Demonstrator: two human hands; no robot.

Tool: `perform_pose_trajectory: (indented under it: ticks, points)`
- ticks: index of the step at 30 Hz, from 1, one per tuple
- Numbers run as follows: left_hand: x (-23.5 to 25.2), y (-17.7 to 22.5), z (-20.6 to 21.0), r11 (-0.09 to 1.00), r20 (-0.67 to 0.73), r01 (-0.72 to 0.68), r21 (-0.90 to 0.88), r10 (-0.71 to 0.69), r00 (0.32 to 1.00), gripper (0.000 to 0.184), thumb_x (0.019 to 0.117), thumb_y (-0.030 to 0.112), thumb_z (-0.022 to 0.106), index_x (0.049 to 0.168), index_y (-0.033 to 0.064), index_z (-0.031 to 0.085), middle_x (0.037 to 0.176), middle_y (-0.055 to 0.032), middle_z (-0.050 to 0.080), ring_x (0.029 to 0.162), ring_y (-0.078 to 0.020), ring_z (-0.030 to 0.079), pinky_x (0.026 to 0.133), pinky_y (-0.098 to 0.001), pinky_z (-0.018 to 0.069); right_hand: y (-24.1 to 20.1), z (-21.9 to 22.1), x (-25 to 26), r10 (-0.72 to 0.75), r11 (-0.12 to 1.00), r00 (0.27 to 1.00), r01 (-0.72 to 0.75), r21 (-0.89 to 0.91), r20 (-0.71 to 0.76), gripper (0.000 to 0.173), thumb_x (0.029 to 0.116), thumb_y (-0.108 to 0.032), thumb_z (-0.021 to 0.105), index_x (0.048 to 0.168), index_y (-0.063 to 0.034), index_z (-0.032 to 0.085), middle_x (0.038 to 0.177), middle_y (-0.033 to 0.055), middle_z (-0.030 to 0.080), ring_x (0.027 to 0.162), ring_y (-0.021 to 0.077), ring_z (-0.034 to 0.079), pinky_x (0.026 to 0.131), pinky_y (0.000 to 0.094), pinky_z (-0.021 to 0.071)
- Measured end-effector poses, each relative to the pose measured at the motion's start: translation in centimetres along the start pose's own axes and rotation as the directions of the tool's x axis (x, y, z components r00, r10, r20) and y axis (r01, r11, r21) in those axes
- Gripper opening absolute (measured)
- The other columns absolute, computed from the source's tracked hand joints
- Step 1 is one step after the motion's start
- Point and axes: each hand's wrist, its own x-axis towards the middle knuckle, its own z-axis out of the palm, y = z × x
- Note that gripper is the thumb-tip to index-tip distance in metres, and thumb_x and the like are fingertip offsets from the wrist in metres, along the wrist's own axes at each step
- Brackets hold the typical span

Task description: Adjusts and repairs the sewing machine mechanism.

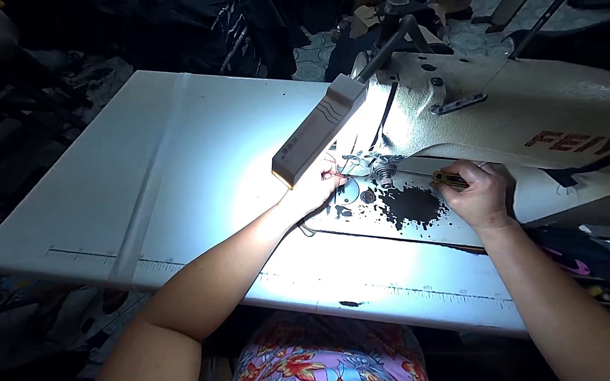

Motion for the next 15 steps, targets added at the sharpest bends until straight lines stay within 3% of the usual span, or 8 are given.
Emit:
perform_pose_trajectory:
  ticks: [3,5,7,9,12,15]
  points:
    - [0.1,0.0,0.2,0.999,0.006,0.023,-0.032,-0.023,1.0,0.017,0.0884,-0.003,0.072,0.075,-0.0023,0.062,0.082,-0.0016,0.056,0.072,0.0031,0.049,0.067,-0.0099,0.0406,-0.4,-0.4,0.2,0.033,0.999,0.993,-0.033,0.006,0.112,0.026,0.0825,-0.009,0.08,0.101,0.0069,0.071,0.099,0.0294,0.069,0.091,0.049,0.068,0.08,0.0665,0.0505]
    - [0.3,-0.2,0.2,0.999,0.004,0.029,-0.044,-0.029,1.0,0.023,0.0866,-0.002,0.073,0.07,0.0027,0.059,0.069,0.0039,0.054,0.064,0.005,0.047,0.061,-0.0112,0.0389,-0.4,-0.5,0.3,0.042,0.999,0.987,-0.044,0.008,0.155,0.025,0.0832,-0.008,0.08,0.101,0.0074,0.071,0.1,0.0298,0.069,0.092,0.0491,0.068,0.081,0.0667,0.0506]
    - [0.5,-0.6,-0.3,0.999,0.038,-0.009,-0.035,0.01,0.999,0.019,0.0872,0.0,0.073,0.073,0.0029,0.061,0.067,0.0048,0.054,0.063,0.0051,0.047,0.061,-0.0114,0.0388,-0.3,-0.5,0.2,0.033,0.999,0.984,-0.034,0.005,0.174,0.026,0.0845,-0.01,0.078,0.101,0.0081,0.071,0.101,0.0295,0.069,0.094,0.0476,0.068,0.082,0.0651,0.0515]
    - [0.6,-0.8,-1.0,0.999,0.098,-0.05,-0.003,0.05,0.994,0.01,0.0901,0.003,0.072,0.082,-0.0024,0.069,0.08,-0.0036,0.061,0.073,-0.002,0.053,0.069,-0.0166,0.0427,-0.2,-0.5,0.1,0.023,1.0,0.982,-0.023,-0.001,0.185,0.025,0.0852,-0.01,0.077,0.101,0.0093,0.071,0.101,0.0299,0.069,0.094,0.047,0.068,0.082,0.0644,0.0517]
    - [1.0,-0.2,-1.8,0.999,0.202,0.03,0.042,-0.038,0.979,0.01,0.0936,0.002,0.068,0.087,-0.0042,0.07,0.099,-0.0129,0.066,0.09,-0.0131,0.06,0.083,-0.0275,0.0478,0.0,-0.9,0.3,-0.013,1.0,0.964,0.019,-0.023,0.266,0.028,0.0866,-0.014,0.073,0.103,0.0083,0.071,0.105,0.0291,0.069,0.098,0.0469,0.067,0.087,0.0654,0.0495]
    - [1.4,-0.6,-2.1,1.0,0.269,0.023,-0.014,-0.019,0.963,0.013,0.0929,-0.008,0.059,0.087,-0.0081,0.071,0.103,-0.0192,0.067,0.102,-0.0225,0.061,0.093,-0.0349,0.0465,-0.1,-1.7,0.9,-0.017,0.992,0.92,0.064,-0.107,0.392,0.043,0.085,-0.025,0.072,0.118,0.0032,0.07,0.12,0.0291,0.065,0.114,0.0503,0.061,0.098,0.0707,0.0415]
